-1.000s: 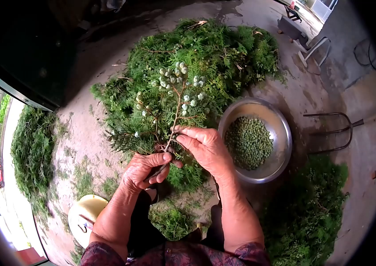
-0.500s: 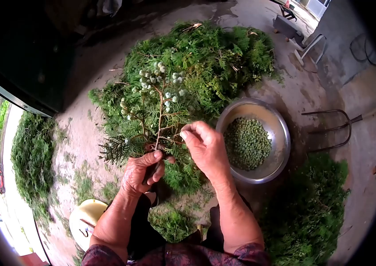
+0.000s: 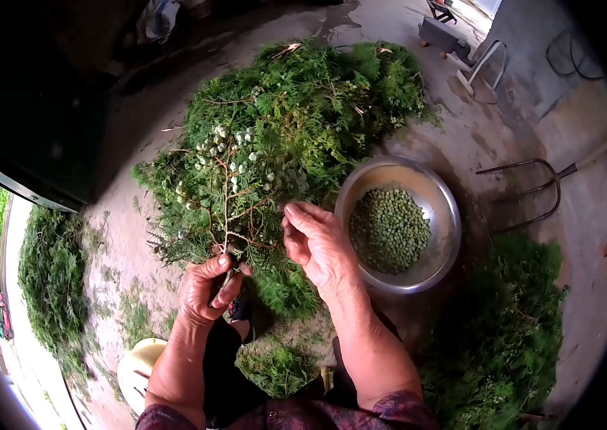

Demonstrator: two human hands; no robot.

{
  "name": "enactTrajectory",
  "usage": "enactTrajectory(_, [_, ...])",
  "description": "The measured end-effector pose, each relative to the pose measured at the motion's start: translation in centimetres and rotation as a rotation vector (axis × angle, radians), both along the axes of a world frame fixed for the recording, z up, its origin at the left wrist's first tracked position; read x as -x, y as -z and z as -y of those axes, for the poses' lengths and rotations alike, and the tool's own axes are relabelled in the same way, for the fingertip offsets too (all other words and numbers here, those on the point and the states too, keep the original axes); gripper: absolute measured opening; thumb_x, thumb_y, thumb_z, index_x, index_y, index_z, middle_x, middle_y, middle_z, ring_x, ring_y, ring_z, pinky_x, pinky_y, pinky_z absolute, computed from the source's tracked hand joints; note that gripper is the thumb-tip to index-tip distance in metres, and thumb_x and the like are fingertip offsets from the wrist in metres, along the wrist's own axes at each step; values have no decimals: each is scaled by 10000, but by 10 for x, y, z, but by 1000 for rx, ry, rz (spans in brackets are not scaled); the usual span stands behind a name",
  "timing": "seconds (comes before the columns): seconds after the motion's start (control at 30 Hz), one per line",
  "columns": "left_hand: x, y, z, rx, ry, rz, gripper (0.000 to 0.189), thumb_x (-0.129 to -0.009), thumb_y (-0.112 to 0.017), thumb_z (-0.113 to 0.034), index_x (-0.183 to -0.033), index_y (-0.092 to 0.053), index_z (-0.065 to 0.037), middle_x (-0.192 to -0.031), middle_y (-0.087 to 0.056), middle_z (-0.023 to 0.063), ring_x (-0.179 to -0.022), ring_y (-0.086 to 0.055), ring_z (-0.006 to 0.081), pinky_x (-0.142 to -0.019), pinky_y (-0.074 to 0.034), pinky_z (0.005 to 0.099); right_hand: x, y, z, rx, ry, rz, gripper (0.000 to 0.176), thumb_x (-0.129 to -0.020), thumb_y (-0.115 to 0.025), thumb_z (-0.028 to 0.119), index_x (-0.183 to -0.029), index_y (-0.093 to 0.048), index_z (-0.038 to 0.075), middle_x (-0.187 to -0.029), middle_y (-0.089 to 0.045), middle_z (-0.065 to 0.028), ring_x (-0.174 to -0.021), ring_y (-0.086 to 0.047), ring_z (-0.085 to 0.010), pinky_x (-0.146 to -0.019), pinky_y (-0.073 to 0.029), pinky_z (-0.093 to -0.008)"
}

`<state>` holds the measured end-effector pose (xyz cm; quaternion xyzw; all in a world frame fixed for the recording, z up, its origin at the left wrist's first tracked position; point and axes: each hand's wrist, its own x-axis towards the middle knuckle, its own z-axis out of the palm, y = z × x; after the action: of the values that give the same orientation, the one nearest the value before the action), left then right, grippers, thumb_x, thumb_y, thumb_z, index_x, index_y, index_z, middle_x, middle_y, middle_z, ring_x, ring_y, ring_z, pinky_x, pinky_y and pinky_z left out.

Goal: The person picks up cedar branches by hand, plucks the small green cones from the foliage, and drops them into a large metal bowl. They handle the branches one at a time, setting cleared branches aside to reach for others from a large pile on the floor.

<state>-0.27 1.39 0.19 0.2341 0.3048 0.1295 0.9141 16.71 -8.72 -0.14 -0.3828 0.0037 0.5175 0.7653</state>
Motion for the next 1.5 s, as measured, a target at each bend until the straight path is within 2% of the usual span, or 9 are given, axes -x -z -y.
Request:
enactTrajectory(0.23, [-1,-2,3,-57,37,-34,217,-776,-621,-95,-946,-534,7,-737,-606,208,-308,-373,137,-278,-270,205,0,-1,-2,-14,34,-87,130,-817,-625,202,-837,-572,85,-735,-594,-51,-473,-468,-115,-364,-309,-202])
enactTrajectory(0.47, [0,-2,1,-19,11,-35,193,-775,-624,-100,-902,-522,3,-735,-605,210,-309,-386,133,-272,-271,203,-2,5,-2,-208,-57,4,115,-774,-613,6,-852,-537,46,-744,-565,-66,-528,-496,-125,-387,-347,-197])
enactTrajectory(0.57, [0,-3,0,-3,-1,-54,194,-772,-625,-96,-899,-520,6,-745,-603,215,-313,-391,135,-271,-270,202,0,8,-3,-136,-44,48,140,-767,-620,-3,-867,-537,47,-744,-566,-60,-533,-502,-127,-390,-347,-194])
enactTrajectory(0.67, [0,-5,1,-33,-2,-71,191,-768,-627,-92,-890,-518,7,-757,-600,223,-317,-388,135,-272,-268,202,-3,18,-4,-131,-119,97,161,-780,-617,10,-905,-535,69,-753,-573,-49,-536,-503,-119,-390,-350,-192])
enactTrajectory(0.9, [0,-5,1,-35,-21,-81,197,-768,-626,-88,-896,-513,11,-759,-597,230,-325,-383,135,-276,-265,202,5,1,-7,-120,31,94,126,-814,-613,92,-912,-535,74,-792,-582,-26,-520,-483,-81,-388,-336,-171])
enactTrajectory(1.1, [3,-1,-1,-53,-27,-29,217,-789,-616,-135,-884,-529,40,-745,-593,222,-330,-382,138,-280,-274,205,8,-5,-7,27,45,361,158,-854,-581,199,-836,-540,48,-721,-538,-16,-473,-459,-52,-366,-301,-165])
enactTrajectory(1.23, [10,3,-6,-6,-43,51,288,-812,-595,-177,-849,-547,105,-734,-588,197,-336,-379,142,-282,-289,207,-5,-2,-3,-74,95,209,185,-859,-557,226,-828,-550,45,-741,-545,-44,-473,-467,-91,-382,-322,-195])
enactTrajectory(1.3, [11,5,-7,33,-78,127,288,-830,-579,-177,-843,-537,108,-739,-578,175,-357,-366,126,-286,-263,202,-9,-1,-3,-191,64,46,134,-849,-537,167,-896,-534,41,-836,-549,-76,-575,-508,-139,-400,-352,-211])
enactTrajectory(1.5, [17,15,-12,98,-90,253,341,-794,-612,-223,-859,-538,104,-773,-593,190,-326,-361,142,-293,-306,210,0,3,-4,-227,-2,-6,130,-859,-541,146,-913,-551,28,-780,-549,-49,-527,-477,-112,-385,-343,-195])
